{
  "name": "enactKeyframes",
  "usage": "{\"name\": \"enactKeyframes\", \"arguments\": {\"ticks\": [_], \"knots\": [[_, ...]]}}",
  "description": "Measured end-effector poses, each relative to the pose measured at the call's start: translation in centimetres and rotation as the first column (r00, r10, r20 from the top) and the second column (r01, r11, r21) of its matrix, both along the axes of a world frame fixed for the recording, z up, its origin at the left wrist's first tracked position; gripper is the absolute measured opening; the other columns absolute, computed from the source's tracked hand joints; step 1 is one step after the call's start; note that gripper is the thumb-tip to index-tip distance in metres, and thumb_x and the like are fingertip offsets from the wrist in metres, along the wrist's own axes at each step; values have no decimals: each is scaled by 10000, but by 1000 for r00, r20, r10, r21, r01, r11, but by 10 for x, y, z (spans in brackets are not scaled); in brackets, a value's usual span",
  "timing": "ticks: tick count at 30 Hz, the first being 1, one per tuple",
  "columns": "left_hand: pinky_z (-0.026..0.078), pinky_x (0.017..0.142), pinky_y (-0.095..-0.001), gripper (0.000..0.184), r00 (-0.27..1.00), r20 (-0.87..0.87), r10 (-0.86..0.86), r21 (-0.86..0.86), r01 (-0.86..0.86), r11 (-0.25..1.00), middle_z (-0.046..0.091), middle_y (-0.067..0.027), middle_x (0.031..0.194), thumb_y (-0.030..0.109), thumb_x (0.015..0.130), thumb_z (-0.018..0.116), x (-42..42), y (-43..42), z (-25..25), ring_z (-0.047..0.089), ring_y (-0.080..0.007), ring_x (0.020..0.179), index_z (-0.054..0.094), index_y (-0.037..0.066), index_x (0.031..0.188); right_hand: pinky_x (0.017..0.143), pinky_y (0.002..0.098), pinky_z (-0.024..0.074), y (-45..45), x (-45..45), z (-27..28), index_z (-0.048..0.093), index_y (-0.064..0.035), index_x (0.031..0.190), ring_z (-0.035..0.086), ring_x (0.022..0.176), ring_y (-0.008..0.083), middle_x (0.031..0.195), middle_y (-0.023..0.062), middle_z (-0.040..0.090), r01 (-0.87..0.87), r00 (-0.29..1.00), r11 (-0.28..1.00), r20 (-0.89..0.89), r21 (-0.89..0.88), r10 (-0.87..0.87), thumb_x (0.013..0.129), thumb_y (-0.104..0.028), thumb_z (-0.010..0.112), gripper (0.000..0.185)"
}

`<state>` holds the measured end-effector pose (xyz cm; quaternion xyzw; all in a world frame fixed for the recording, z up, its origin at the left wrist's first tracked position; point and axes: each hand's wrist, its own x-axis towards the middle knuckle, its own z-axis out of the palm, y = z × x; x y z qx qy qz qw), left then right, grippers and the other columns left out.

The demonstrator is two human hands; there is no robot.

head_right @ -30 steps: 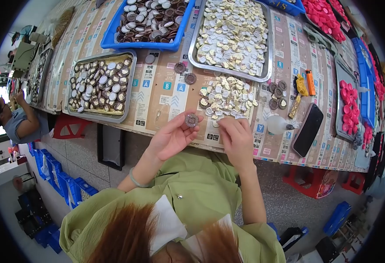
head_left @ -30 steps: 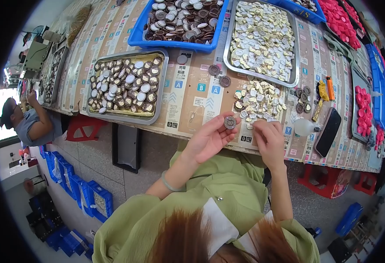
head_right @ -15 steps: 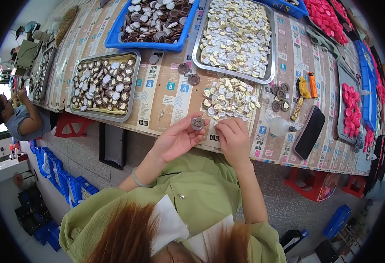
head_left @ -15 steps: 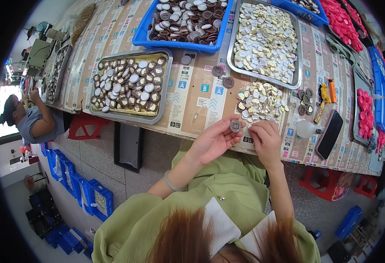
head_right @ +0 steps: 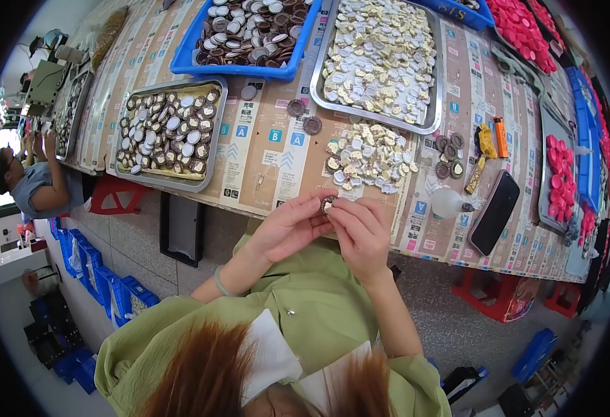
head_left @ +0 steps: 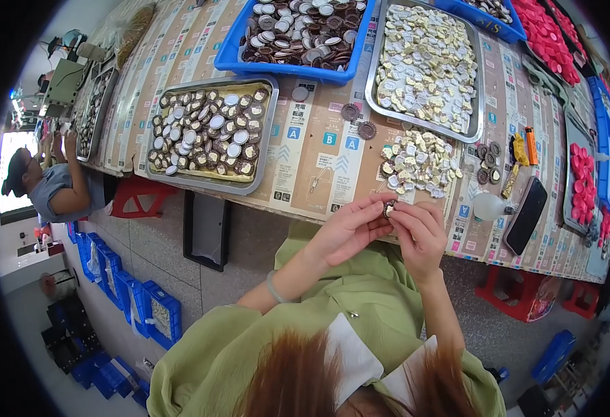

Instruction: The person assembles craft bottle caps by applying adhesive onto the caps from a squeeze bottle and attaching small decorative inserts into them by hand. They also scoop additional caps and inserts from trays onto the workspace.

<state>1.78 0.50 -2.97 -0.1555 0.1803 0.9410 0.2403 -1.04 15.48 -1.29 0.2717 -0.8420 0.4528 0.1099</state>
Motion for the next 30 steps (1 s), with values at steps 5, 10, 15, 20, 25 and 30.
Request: {"name": "enactKeyframes", "arguments": {"ticks": [5, 10, 15, 20, 25, 30], "knots": [[427, 845, -275, 295, 1000, -17, -5, -33, 5, 999, 524, -60, 1040, 148, 898, 428, 0, 2, 6, 513, -127, 933, 442, 18, 1163, 734, 327, 416, 1, 1, 3, 644, -52, 824, 494, 863, 252, 927, 60, 585, 64, 997, 997, -50, 39, -62, 627, -16, 670, 202], [442, 773, -227, 260, 994, -105, -26, -225, 2, 974, 562, -57, 986, 81, 864, 480, 4, 6, 6, 539, -92, 858, 482, 1, 1112, 798, 307, 385, 2, 7, 6, 621, -36, 887, 483, 924, 236, 1004, 108, 525, 109, 957, 968, 289, -224, -41, 736, -52, 585, 156], [451, 723, -215, 212, 995, -92, -30, -330, -2, 944, 595, -65, 929, 58, 847, 498, 5, 9, 10, 557, -91, 784, 521, -5, 1049, 827, 291, 374, 9, 8, 7, 589, 0, 900, 487, 940, 208, 1007, 116, 514, 218, 929, 922, 356, -320, -97, 809, -73, 515, 138], [451, 713, -210, 198, 992, -125, -13, -375, -36, 926, 599, -79, 920, 67, 844, 505, 6, 9, 12, 561, -95, 772, 531, -5, 1026, 815, 282, 378, 13, 7, 6, 580, 15, 884, 502, 909, 190, 966, 111, 532, 259, 918, 899, 379, -354, -116, 822, -53, 497, 123], [457, 715, -212, 199, 1000, -4, -21, -191, 20, 981, 600, -84, 919, 69, 837, 513, 6, 5, 15, 568, -100, 773, 534, 1, 1023, 776, 261, 384, 14, 8, 5, 566, 30, 862, 510, 849, 170, 888, 97, 554, 269, 914, 886, 391, -378, -111, 826, -31, 485, 108], [459, 715, -218, 202, 1000, 4, -17, -208, 18, 978, 586, -88, 939, 63, 837, 508, 5, 2, 19, 552, -109, 785, 529, -7, 1025, 766, 250, 386, 15, 8, 6, 563, 34, 859, 507, 842, 161, 887, 93, 552, 267, 909, 889, 404, -372, -104, 827, -22, 480, 105]]}}
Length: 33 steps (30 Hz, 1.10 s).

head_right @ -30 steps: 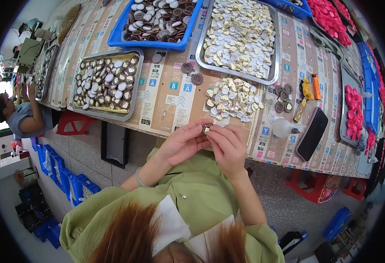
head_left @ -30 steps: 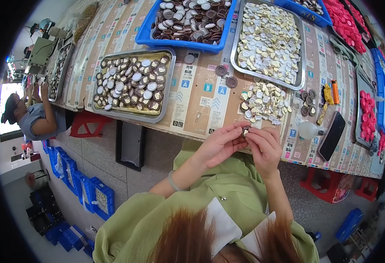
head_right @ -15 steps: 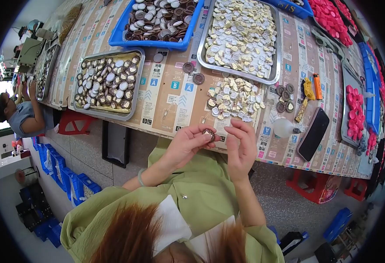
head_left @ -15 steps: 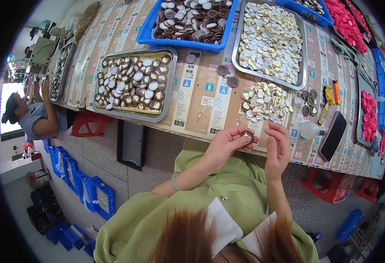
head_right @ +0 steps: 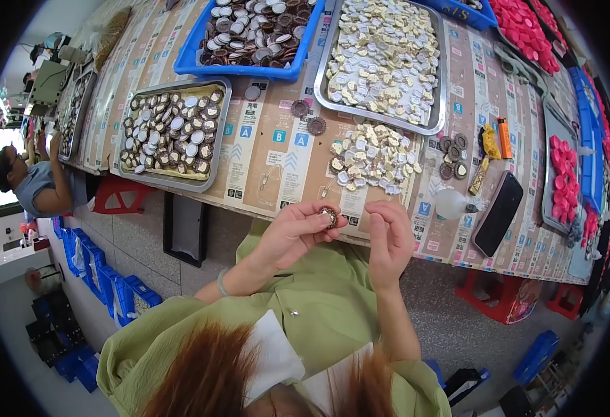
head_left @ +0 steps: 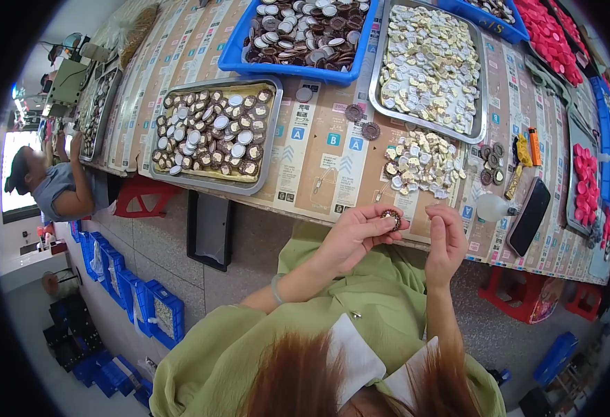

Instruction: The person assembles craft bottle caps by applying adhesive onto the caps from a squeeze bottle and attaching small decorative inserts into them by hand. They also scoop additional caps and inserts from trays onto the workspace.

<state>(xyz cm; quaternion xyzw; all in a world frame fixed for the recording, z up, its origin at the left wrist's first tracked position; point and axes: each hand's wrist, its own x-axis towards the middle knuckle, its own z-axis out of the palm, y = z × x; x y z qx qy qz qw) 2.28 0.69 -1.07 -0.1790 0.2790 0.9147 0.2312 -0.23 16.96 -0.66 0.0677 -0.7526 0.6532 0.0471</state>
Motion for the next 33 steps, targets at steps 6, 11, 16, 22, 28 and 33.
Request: {"name": "enactKeyframes", "arguments": {"ticks": [6, 11, 16, 22, 28, 33], "knots": [[437, 708, -204, 206, 909, -285, 305, -512, -414, 753, 596, -70, 919, 70, 838, 513, -21, -56, 4, 553, -107, 789, 545, -1, 1029, 765, 243, 388, 10, 0, -2, 563, 35, 862, 507, 844, 151, 890, 82, 552, 39, 999, 999, 14, 18, -39, 827, -13, 474, 107], [405, 792, -264, 295, 852, -443, 279, -882, -470, 33, 579, -60, 907, 119, 806, 549, -36, -152, 5, 543, -149, 838, 537, 12, 1081, 789, 237, 378, 26, 4, -14, 549, 33, 926, 487, 861, 133, 943, 65, 526, 108, 990, 994, 96, 3, -108, 833, -7, 460, 135], [346, 881, -379, 334, 754, -651, -91, -659, -620, -425, 498, -172, 1084, 158, 766, 582, -91, -183, 29, 449, -303, 1029, 539, 38, 1075, 781, 217, 374, 11, -6, -7, 471, 18, 1079, 473, 845, 97, 981, 38, 509, 86, 994, 988, 79, -126, -76, 846, -35, 465, 238], [302, 922, -456, 466, 718, -565, -406, -597, -696, -400, 438, -169, 1196, 373, 752, 576, -257, -176, 28, 401, -325, 1111, 512, 111, 1131, 790, 230, 369, -29, -33, 29, 450, 4, 1101, 457, 869, 108, 982, 41, 477, -122, 992, 991, 36, -55, 124, 811, 0, 484, 292], [147, 928, -649, 538, 767, -328, -552, -464, -640, -612, 333, -94, 1322, 517, 790, 444, -380, -128, 26, 279, -328, 1217, 412, 210, 1230, 699, 227, 406, -32, -22, 23, 537, -1, 966, 499, 735, 107, 841, 46, 516, -30, 995, 999, 100, 19, 28, 746, 11, 558, 222], [174, 913, -656, 496, 816, -43, -576, -667, -453, -592, 378, -58, 1283, 504, 807, 411, -363, -141, 13, 299, -310, 1201, 443, 197, 1195, 721, 229, 408, -37, -44, 34, 523, 13, 987, 501, 769, 113, 853, 49, 518, -53, 986, 999, 155, -8, 54, 762, 11, 548, 227]]}}
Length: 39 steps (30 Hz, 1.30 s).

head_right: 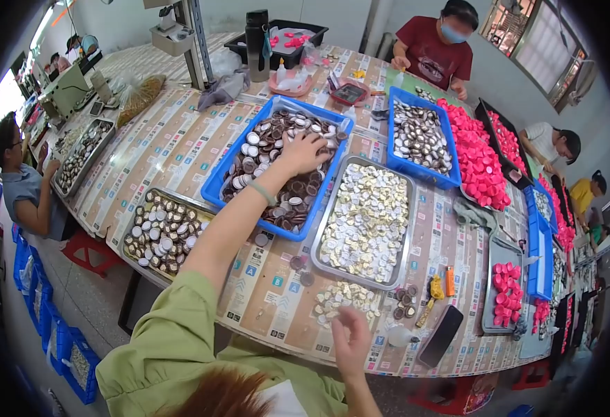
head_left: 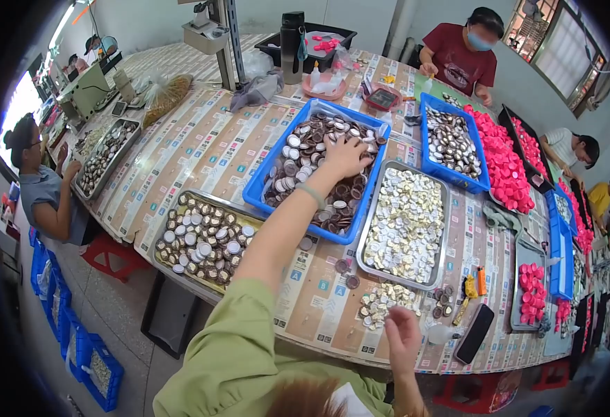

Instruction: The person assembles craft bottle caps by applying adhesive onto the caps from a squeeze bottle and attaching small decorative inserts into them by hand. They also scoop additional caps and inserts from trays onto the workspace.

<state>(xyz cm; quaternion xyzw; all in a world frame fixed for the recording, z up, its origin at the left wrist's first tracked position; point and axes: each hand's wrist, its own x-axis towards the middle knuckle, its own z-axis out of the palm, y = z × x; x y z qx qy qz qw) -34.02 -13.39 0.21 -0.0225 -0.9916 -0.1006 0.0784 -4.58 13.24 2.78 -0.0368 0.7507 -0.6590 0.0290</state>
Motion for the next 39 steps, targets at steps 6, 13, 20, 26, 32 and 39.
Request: {"name": "enactKeyframes", "arguments": {"ticks": [6, 13, 20, 26, 32, 39], "knots": [[277, 900, -578, 428, 996, -56, -75, 204, 85, 975, 459, -95, 1197, 453, 819, 431, 70, -25, 22, 341, -294, 1185, 504, 168, 1129, 844, 317, 410, -69, -81, 22, 354, 16, 1192, 453, 1025, 201, 1120, 131, 430, -206, 978, 970, -51, -126, 202, 782, -49, 561, 464], [316, 886, -526, 430, 915, -47, 400, 235, -379, 895, 384, -196, 1255, 418, 840, 417, 62, -81, -12, 377, -384, 1117, 506, 136, 1152, 948, 329, 292, -175, -186, -27, 202, -4, 1301, 372, 1130, 245, 1294, 181, 273, -132, 985, 989, 101, -70, 138, 797, -262, 570, 675], [325, 849, -548, 451, 843, 0, 538, 299, -514, 804, 342, -214, 1247, 462, 833, 419, 63, -52, -5, 381, -416, 1064, 470, 180, 1181, 967, 502, 231, -213, -214, -18, 207, -68, 1309, 209, 1215, 405, 1335, 255, 181, 109, 982, 932, 107, 345, -155, 750, -431, 555, 753], [320, 894, -504, 498, 873, -1, 488, 460, -433, 775, 373, -215, 1228, 491, 811, 398, 44, -46, -35, 366, -416, 1116, 445, 187, 1203, 918, 585, 235, -215, -241, -43, 233, -127, 1315, 197, 1219, 416, 1346, 233, 187, 173, 975, 891, 57, 421, -216, 755, -480, 522, 722], [401, 820, -371, 401, 881, -80, 466, 697, -285, 658, 552, -184, 1025, 419, 810, 486, 59, -36, -19, 524, -315, 941, 603, 78, 983, 866, 347, 361, -213, -254, -46, 475, -18, 1122, 483, 1034, 309, 1094, 192, 527, 155, 988, 986, 35, -56, -154, 787, -455, 521, 552], [410, 749, -286, 379, 860, -177, 478, 895, -61, 442, 618, -120, 841, 341, 818, 531, 64, -10, -1, 564, -199, 802, 610, -27, 872, 725, 253, 374, -202, -261, -45, 570, -47, 974, 475, 817, 101, 863, 5, 539, 127, 958, 740, 274, -661, 81, 831, -294, 535, 288]]}}
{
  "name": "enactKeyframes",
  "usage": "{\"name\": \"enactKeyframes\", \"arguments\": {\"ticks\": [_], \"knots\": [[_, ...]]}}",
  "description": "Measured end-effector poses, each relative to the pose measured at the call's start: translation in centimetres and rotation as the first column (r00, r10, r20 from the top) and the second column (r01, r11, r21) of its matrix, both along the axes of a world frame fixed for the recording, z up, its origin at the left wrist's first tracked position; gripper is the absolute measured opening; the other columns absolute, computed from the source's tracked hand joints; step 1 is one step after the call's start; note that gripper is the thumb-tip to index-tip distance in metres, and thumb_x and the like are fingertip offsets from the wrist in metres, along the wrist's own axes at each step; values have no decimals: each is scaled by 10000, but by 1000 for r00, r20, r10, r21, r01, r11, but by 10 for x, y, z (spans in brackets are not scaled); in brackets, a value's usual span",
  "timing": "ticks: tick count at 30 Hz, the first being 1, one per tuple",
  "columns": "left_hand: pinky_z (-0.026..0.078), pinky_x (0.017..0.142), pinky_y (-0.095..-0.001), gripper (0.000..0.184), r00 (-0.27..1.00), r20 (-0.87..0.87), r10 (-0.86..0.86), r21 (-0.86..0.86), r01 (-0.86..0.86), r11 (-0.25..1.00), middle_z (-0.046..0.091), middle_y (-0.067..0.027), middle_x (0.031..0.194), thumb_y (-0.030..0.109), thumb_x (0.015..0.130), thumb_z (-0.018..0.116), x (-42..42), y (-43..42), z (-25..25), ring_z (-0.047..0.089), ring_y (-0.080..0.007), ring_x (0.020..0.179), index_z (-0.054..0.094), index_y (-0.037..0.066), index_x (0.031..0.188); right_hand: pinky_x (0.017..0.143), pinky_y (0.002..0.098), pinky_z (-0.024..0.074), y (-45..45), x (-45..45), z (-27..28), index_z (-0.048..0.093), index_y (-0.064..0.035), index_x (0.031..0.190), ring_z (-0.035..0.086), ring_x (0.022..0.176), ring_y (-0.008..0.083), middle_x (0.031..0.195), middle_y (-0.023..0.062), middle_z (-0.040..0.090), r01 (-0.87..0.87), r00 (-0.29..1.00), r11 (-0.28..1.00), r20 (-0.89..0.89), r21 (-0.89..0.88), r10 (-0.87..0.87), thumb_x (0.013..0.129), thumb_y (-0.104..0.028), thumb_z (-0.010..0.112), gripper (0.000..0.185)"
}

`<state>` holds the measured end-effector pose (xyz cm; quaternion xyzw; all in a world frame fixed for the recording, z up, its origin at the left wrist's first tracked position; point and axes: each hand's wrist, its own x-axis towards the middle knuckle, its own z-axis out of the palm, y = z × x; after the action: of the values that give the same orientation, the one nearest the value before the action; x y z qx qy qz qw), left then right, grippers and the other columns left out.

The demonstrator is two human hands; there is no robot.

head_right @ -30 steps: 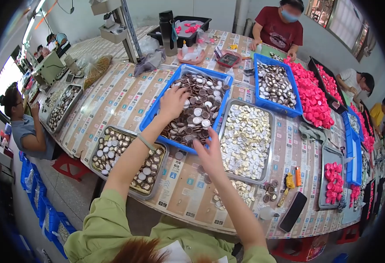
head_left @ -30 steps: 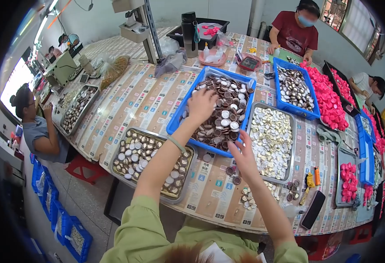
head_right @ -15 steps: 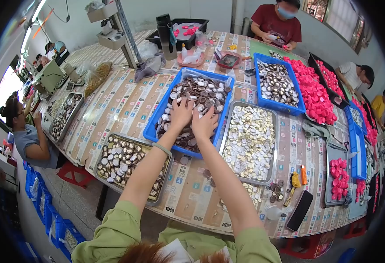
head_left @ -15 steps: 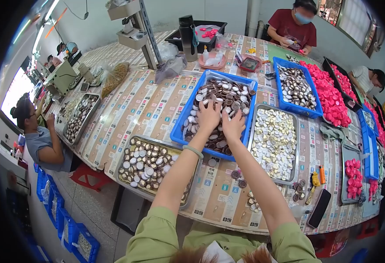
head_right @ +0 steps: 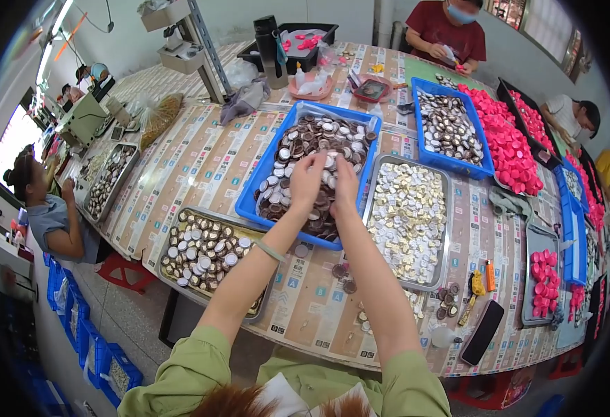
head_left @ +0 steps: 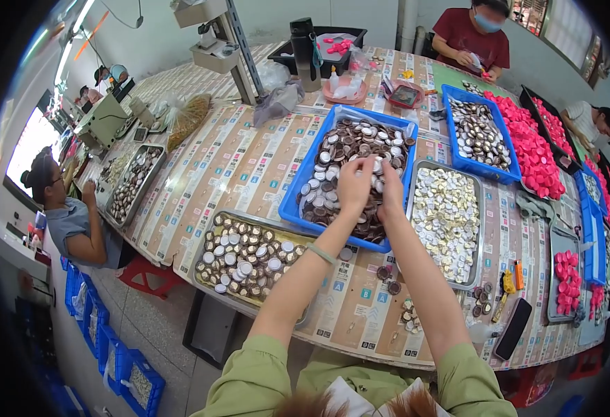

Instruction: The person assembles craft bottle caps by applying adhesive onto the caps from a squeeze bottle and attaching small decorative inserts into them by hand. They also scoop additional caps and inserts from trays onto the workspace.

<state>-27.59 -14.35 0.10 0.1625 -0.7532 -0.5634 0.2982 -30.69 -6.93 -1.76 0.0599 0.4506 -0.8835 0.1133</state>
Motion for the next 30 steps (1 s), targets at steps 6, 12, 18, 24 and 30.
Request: {"name": "enactKeyframes", "arguments": {"ticks": [6, 12, 18, 24, 30], "knots": [[396, 779, -310, 243, 973, -214, 86, -13, -91, 996, 575, -105, 892, 254, 802, 571, 24, 28, 16, 526, -220, 882, 598, 16, 845, 796, 241, 374, 12, 21, 23, 585, -17, 975, 499, 895, 103, 967, 32, 570, 68, 989, 998, -128, -13, -69, 826, -220, 538, 256], [382, 811, -270, 195, 929, -353, 113, 157, -60, 986, 545, -107, 1045, 176, 830, 554, 88, 57, 34, 499, -180, 962, 579, 6, 922, 771, 223, 386, 34, 88, 50, 589, 3, 945, 509, 840, 98, 908, 30, 583, 88, 966, 996, -245, 8, -83, 829, -175, 539, 218], [395, 816, -317, 218, 923, -379, 66, 91, -34, 995, 511, -160, 1085, 180, 801, 575, 155, 83, 12, 499, -262, 995, 573, 16, 944, 735, 220, 412, 64, 170, 53, 576, 14, 965, 514, 832, 91, 918, 43, 579, 131, 971, 991, -203, 27, -123, 850, -160, 518, 217], [364, 862, -291, 196, 960, -280, 25, 175, 26, 984, 482, -128, 1135, 155, 835, 509, 194, 96, -25, 461, -209, 1031, 562, 21, 968, 733, 231, 416, 74, 207, 6, 575, 16, 955, 516, 816, 111, 931, 63, 584, 219, 968, 963, -160, 154, -195, 860, -160, 497, 215], [361, 858, -375, 192, 998, -67, 22, -208, -35, 978, 504, -138, 1083, 174, 809, 536, 209, 80, -52, 468, -285, 977, 580, 24, 920, 796, 307, 405, 83, 219, -20, 571, 15, 886, 530, 884, 219, 967, 119, 560, 475, 777, 696, -627, 539, -44, 813, -123, 522, 164]]}}
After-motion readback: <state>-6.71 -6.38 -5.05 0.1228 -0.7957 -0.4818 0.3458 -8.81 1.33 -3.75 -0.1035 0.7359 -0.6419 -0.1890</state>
